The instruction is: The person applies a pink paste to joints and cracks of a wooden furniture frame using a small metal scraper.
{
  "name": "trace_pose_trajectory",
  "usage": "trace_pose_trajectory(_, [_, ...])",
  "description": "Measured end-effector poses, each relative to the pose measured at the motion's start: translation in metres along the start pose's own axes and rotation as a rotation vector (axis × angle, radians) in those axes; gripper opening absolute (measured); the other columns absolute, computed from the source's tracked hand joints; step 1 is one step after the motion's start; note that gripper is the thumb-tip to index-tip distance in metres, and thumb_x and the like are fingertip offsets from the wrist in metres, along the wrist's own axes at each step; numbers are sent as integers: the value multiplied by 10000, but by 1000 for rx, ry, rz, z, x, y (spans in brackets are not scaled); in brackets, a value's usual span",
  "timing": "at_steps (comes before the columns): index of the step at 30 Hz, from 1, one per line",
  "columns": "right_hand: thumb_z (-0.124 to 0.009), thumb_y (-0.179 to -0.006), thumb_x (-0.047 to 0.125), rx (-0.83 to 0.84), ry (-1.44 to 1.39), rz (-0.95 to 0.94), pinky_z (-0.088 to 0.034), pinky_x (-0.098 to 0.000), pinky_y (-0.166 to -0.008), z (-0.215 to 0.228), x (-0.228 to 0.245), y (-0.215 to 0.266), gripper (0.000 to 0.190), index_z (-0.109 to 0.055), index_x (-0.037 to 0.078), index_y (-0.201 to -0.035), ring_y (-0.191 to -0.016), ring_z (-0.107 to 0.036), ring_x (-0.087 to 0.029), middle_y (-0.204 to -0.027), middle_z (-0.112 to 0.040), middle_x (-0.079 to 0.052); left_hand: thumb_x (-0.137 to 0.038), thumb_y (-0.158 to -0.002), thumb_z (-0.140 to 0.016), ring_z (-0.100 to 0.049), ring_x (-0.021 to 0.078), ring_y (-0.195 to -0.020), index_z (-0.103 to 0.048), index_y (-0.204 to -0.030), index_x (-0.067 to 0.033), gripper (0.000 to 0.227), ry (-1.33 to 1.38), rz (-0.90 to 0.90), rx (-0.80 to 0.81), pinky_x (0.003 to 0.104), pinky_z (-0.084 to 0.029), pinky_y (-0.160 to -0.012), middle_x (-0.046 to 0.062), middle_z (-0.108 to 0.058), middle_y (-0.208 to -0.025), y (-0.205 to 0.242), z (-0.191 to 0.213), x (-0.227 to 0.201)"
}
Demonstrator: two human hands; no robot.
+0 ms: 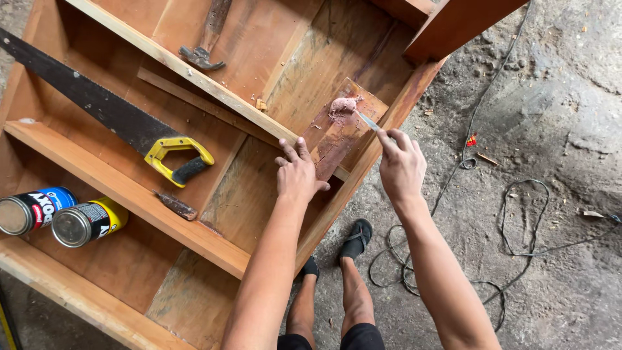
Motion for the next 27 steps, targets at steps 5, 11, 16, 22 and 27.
trace_pose_trajectory(5, [-659, -931, 19, 47, 13, 59, -559, -384, -844, -8, 0, -10, 330, -765, 147, -1216, -971, -686, -269, -1165, -716, -44, -621, -565, -937, -534, 608, -1211, -157, -1590, 18, 1437, -3, -8, 0, 453, -607, -847, 470, -199, -1534, 0, 3, 0])
trace_pose_trajectory(11, [-650, -982, 6, 242, -397, -52, -597, -338, -771, -25, -19, 8, 258, -753, 102, -1198, -855, -731, -218, -1069, -738, -87, -616, -573, -935, -548, 603, -1201, -178, -1584, 29, 1417, -25, -44, -21, 462, -603, -862, 469, -219, -1533, 1, 5, -6])
trace_pose_trajectory(16, [-579, -990, -34, 57, -641, -488, -598, -293, -714, -13, -44, 117, 231, -669, 12, -1198, -843, -742, -158, -1071, -708, -124, -597, -582, -938, -540, 610, -1200, -153, -1582, 46, 1424, 20, -43, -49, 481, -563, -934, 478, -208, -1532, 0, 2, 0])
trace_pose_trajectory(22, [-581, -951, -37, -59, -531, -729, -576, -359, -744, -53, -38, 193, 266, -688, 0, -1192, -830, -724, -240, -1042, -696, -153, -627, -648, -888, -547, 575, -1194, -107, -1600, 10, 1386, -11, -53, -32, 489, -563, -923, 444, -171, -1567, 5, 1, 0])
trace_pose_trajectory(27, [-578, -939, -31, -222, -456, -643, -545, -414, -874, -73, -32, 201, 277, -697, -2, -1188, -984, -688, -357, -1096, -692, -192, -604, -688, -869, -529, 567, -1212, -119, -1611, -51, 1311, 71, -93, -101, 537, -548, -915, 393, -235, -1551, 33, -8, 1])
Point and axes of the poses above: each hand's wrist, its own y-axis away from the middle knuckle, its own z-axis out of the back of the hand, x = y × z, the point moved 10 cm from there along -y, towards the middle knuckle
